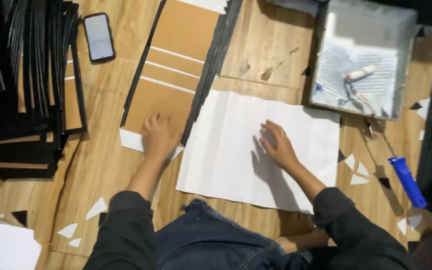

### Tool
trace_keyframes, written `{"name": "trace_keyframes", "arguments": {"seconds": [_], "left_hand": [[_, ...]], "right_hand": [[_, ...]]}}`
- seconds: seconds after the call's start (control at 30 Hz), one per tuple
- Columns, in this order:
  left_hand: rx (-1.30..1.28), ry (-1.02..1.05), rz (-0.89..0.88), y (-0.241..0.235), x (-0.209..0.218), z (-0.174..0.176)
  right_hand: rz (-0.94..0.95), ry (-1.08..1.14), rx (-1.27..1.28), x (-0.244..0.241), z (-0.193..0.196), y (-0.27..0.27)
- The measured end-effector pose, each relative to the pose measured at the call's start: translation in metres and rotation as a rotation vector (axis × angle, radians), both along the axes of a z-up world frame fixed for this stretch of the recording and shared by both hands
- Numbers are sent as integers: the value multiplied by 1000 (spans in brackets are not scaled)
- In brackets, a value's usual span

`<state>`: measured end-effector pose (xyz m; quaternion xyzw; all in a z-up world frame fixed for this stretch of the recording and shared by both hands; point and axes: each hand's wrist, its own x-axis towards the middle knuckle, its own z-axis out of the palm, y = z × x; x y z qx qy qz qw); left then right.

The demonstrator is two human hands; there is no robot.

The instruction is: The person is assembling multi-pocket folders by applying glue to cardboard components with a roller and folding them into shape.

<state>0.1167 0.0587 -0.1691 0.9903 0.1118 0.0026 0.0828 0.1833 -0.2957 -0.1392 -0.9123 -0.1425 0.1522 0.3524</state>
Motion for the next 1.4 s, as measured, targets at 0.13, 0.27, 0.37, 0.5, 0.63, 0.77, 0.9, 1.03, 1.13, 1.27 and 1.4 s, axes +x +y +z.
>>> {"name": "trace_keyframes", "arguments": {"seconds": [0.13,0.27,0.37,0.5,0.63,0.77,0.9,1.03,1.13,1.27,1.4], "left_hand": [[-81,6,21,14,-20,-16],[-185,119,-5,38,-8,-52],[-198,198,39,-20,-22,36],[-227,146,-275,-55,-42,31],[-204,309,-428,-23,-52,-35],[-233,709,-169,-38,-76,17],[-224,724,-162,-18,-81,-20],[-118,862,-92,-31,-70,-14],[-54,878,-135,-31,-70,-17],[38,860,-179,-50,-70,-1],[111,812,-212,-73,-77,1]], "right_hand": [[103,57,-51,-29,33,-12],[168,179,-182,-49,47,-50],[208,50,-232,-49,56,-108],[-49,-247,-294,-50,83,-222],[-597,-667,-165,-53,110,-346],[-1156,-709,-42,-83,80,-474],[-811,-636,-434,-117,84,-490],[-579,-703,-633,-119,85,-481],[-482,-814,-782,-116,80,-482],[-352,-960,-910,-111,88,-488],[-401,-874,-917,-118,92,-491]]}}
